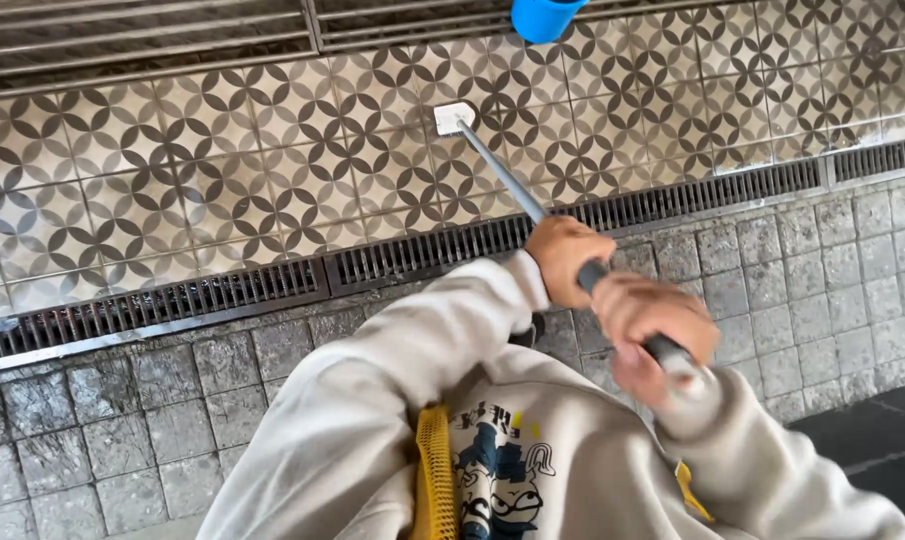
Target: The person scrubs patterned floor tiles and a metal drainage grate with a long-handled brush, periodically dipping it into a blue bucket. Finally, they detach the brush head from the handle and place it on the floor.
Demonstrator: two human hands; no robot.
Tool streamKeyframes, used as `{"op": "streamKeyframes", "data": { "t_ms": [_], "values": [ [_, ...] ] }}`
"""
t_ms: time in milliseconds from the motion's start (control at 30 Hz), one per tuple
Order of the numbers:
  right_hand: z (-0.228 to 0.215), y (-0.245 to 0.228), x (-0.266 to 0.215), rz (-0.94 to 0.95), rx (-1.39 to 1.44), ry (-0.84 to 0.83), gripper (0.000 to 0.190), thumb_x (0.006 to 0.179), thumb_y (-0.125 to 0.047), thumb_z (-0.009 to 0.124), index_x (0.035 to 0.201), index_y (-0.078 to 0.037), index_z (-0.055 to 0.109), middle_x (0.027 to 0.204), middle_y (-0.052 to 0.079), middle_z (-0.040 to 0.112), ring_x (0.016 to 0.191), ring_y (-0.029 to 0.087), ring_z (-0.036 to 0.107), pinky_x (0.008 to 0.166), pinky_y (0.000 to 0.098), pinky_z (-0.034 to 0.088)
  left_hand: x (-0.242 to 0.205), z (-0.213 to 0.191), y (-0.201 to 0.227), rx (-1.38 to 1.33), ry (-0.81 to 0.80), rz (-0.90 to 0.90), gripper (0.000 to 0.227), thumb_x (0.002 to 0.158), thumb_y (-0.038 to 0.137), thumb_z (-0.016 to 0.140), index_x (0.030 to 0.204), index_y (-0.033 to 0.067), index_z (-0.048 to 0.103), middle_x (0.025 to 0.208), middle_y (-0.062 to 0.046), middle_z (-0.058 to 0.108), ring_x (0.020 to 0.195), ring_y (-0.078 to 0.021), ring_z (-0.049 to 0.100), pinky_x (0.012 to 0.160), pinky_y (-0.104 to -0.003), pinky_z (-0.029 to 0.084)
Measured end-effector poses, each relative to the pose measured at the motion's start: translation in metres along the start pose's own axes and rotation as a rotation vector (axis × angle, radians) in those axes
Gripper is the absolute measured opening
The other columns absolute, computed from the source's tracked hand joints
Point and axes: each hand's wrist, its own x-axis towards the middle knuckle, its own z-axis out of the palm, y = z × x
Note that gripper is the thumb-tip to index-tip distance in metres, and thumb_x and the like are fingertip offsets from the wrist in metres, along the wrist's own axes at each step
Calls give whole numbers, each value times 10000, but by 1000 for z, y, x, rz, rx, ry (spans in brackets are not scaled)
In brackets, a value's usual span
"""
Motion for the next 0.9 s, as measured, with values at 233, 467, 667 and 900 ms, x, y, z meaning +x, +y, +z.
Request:
{"op": "streamKeyframes", "data": {
  "t_ms": [233,467,667,900],
  "values": [
    [-19,-33,-25,179,130,42,185,896,-160,652,801,-88,510,645,48,548,502,169,555,597,399,514,-4,23,57,-51,26,-99,275,621,310,744,709,166,527,625,-38,582,593,-298,618,548,-449,440],
    [-9,-24,7,58,29,-138,122,887,-70,580,819,-56,479,683,56,528,586,227,527,628,407,492,4,18,13,25,-25,34,335,589,312,772,713,154,503,608,-45,545,588,-301,601,576,-442,457],
    [-39,-47,-7,110,163,-18,163,877,-103,635,793,-70,500,629,13,544,529,153,519,564,354,462,18,44,74,-90,13,-111,290,662,333,769,721,164,542,597,-31,571,551,-265,613,548,-413,449],
    [-59,-22,7,87,17,-175,145,949,-32,551,835,-34,463,700,88,511,573,230,511,606,389,450,36,57,-3,-7,-82,47,258,673,335,775,692,188,563,571,-39,574,541,-270,636,524,-407,475]
  ]
}}
